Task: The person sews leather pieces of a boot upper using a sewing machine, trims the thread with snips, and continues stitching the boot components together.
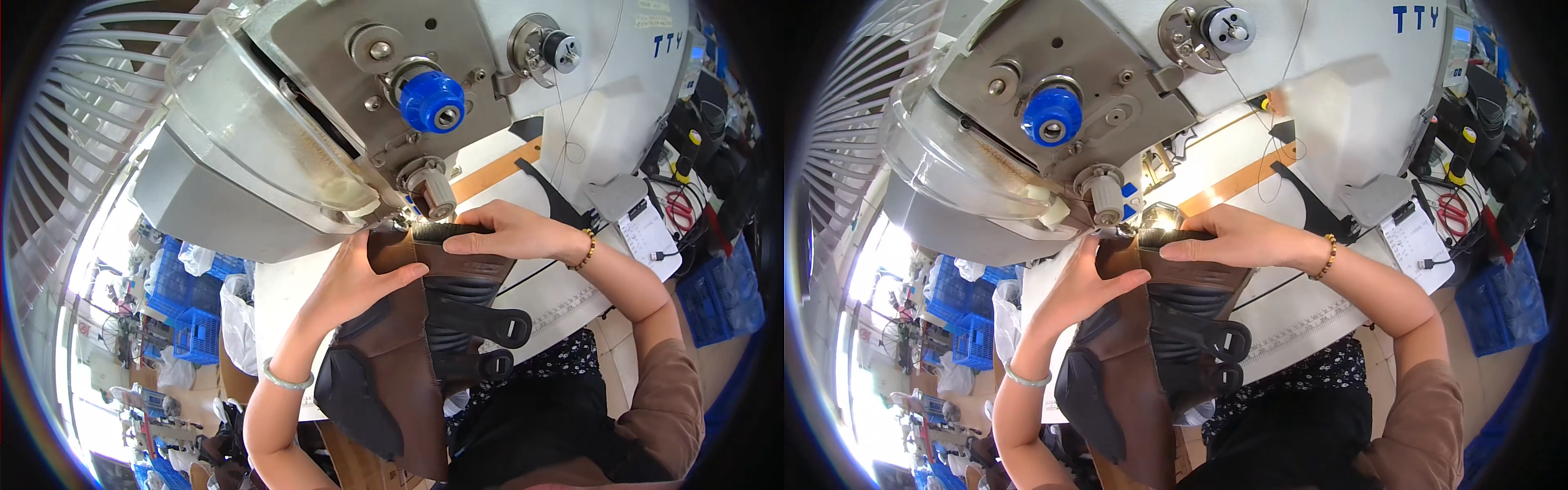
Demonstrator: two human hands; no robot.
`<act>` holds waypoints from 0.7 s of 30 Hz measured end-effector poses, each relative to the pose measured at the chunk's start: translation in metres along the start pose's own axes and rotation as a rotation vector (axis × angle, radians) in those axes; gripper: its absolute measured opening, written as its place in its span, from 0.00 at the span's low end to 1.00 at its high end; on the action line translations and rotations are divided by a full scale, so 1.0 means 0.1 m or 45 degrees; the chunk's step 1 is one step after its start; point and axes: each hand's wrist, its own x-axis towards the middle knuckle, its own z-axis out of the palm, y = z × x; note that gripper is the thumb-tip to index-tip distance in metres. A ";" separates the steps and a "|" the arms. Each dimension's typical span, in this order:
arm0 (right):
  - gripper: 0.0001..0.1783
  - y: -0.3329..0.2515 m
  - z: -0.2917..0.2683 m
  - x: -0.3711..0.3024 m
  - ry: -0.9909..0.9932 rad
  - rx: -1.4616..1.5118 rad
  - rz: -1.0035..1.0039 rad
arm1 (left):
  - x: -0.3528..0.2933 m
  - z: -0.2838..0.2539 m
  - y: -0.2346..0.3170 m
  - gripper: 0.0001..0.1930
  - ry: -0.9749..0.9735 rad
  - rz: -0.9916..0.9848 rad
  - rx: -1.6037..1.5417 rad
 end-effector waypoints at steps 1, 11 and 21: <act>0.25 0.01 -0.02 0.03 -0.045 -0.019 0.038 | 0.00 -0.02 0.02 0.42 -0.038 -0.043 -0.047; 0.16 0.02 -0.05 0.13 0.038 0.206 0.006 | 0.02 0.08 0.00 0.40 -0.008 -0.034 -0.143; 0.16 -0.01 -0.18 0.25 -0.073 0.224 -0.002 | 0.02 0.21 -0.08 0.46 0.078 -0.098 -0.128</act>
